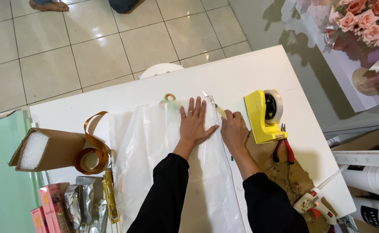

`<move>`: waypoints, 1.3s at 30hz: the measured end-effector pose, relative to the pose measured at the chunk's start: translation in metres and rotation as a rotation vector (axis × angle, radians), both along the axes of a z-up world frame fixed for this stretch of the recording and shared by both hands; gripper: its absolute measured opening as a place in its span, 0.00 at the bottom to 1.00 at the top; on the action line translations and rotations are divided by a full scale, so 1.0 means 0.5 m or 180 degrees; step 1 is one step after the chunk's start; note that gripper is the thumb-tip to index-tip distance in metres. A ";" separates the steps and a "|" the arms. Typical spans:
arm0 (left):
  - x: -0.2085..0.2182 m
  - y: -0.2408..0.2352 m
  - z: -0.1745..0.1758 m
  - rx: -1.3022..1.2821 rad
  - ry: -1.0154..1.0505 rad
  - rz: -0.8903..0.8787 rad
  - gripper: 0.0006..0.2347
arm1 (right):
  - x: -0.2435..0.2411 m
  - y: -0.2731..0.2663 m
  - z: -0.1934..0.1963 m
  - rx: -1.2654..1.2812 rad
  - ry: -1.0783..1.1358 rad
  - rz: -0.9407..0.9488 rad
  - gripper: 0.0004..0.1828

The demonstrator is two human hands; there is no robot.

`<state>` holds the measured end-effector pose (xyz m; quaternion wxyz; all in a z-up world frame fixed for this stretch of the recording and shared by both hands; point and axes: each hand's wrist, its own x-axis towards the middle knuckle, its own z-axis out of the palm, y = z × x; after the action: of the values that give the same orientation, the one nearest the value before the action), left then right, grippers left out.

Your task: The person cuts a piece of tissue paper, crinkles it into a decorative shape, and attaches snack boxes and snack packs to wooden sticks by inserting them into a foam block to create a gift bouquet.

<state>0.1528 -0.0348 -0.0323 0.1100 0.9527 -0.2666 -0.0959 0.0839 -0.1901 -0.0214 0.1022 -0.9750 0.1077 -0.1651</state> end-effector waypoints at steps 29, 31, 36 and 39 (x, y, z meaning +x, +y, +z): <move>-0.016 0.009 0.054 -0.0534 0.0219 0.0286 0.43 | -0.505 0.002 0.081 0.5397 0.1104 -0.1452 0.29; -0.078 0.032 0.102 -0.1639 -0.0043 0.0420 0.36 | -0.590 -0.021 0.028 0.5790 0.0694 -0.1433 0.23; -0.361 0.181 0.135 -0.2685 -0.0375 0.1078 0.29 | -0.734 -0.077 -0.046 0.5219 0.0302 -0.1194 0.16; -0.536 0.302 0.104 -0.2578 -0.0590 0.1788 0.23 | -0.757 -0.108 -0.077 0.3166 0.0805 -0.0790 0.24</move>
<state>-0.1153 0.1161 0.0195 0.4685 0.8730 -0.0243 0.1336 -0.2948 -0.2439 -0.0600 0.5184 -0.8009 0.2992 0.0140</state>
